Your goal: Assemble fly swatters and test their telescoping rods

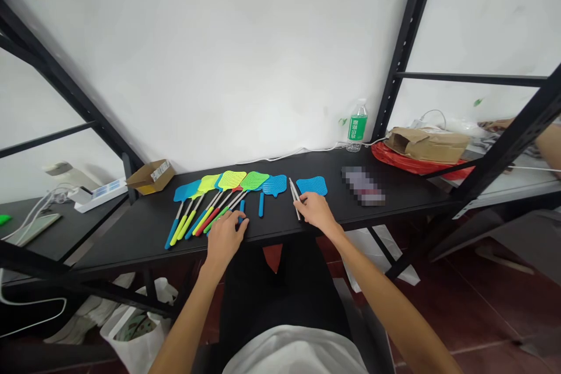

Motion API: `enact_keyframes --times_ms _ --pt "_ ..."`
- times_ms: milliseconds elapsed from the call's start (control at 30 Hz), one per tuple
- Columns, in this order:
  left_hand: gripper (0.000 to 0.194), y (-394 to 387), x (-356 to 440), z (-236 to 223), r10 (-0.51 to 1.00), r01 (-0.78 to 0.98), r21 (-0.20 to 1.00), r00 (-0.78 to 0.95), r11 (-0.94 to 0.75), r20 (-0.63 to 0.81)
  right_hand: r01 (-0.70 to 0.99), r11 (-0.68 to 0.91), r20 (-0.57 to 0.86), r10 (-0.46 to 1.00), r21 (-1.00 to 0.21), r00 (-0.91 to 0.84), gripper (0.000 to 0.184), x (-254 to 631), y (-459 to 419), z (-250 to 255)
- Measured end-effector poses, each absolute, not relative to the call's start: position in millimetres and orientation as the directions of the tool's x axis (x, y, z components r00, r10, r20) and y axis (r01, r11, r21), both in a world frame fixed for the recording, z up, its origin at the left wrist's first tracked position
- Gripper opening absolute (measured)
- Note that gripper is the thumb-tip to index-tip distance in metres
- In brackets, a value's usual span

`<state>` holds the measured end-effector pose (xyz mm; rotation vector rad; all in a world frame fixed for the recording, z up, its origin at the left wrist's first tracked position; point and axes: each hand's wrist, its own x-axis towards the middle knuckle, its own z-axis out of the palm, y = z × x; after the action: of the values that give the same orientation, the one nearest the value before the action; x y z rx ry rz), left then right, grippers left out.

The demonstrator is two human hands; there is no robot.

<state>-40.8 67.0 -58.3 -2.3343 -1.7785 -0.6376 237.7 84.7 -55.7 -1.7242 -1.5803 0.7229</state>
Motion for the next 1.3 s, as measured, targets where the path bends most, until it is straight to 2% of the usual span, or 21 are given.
enact_keyframes --times_ms 100,167,233,333,500,900,1133,1300 --pt "0.02 66.5 -46.1 -51.2 0.892 0.941 0.203 0.165 -0.271 0.421 0.283 -0.065 -0.034 0.993 -0.957 0.112 0.022 242.1 87.1 -51.7" --pt "0.025 65.6 -49.9 -44.4 0.893 0.914 0.308 0.11 -0.264 0.437 -0.025 -0.056 -0.059 0.994 -0.998 0.093 0.021 241.3 85.4 -45.1" --pt "0.032 62.7 -50.1 -37.3 0.895 0.843 0.443 0.096 -0.307 0.436 -0.29 -0.042 -0.067 0.995 -0.956 0.076 0.021 238.0 81.2 -36.7" --pt "0.033 53.7 -41.5 -27.6 0.879 0.711 0.556 0.193 -0.431 0.436 -0.477 0.003 -0.025 0.998 -0.879 0.053 0.023 230.9 72.6 -24.9" --pt "0.031 34.9 -18.3 -16.8 0.839 0.633 0.559 0.327 -0.536 0.435 -0.478 0.049 0.052 0.999 -0.877 0.007 0.032 219.4 61.4 -17.2" --pt "0.031 29.0 -13.9 -10.2 0.829 0.586 0.589 0.352 -0.557 0.434 -0.493 0.023 0.052 0.998 -0.87 -0.044 0.038 209.2 53.9 -14.3" --pt "0.034 24.8 -12.4 -8.7 0.83 0.58 0.594 0.371 -0.557 0.417 -0.316 0.08 0.085 0.996 -0.945 -0.004 0.045 208.2 51.6 -15.4" --pt "0.035 23.8 -13.9 -10.5 0.864 0.534 0.681 0.348 -0.501 0.363 -0.206 0.13 0.13 0.991 -0.97 0.013 0.047 201.6 48.1 -16.5"
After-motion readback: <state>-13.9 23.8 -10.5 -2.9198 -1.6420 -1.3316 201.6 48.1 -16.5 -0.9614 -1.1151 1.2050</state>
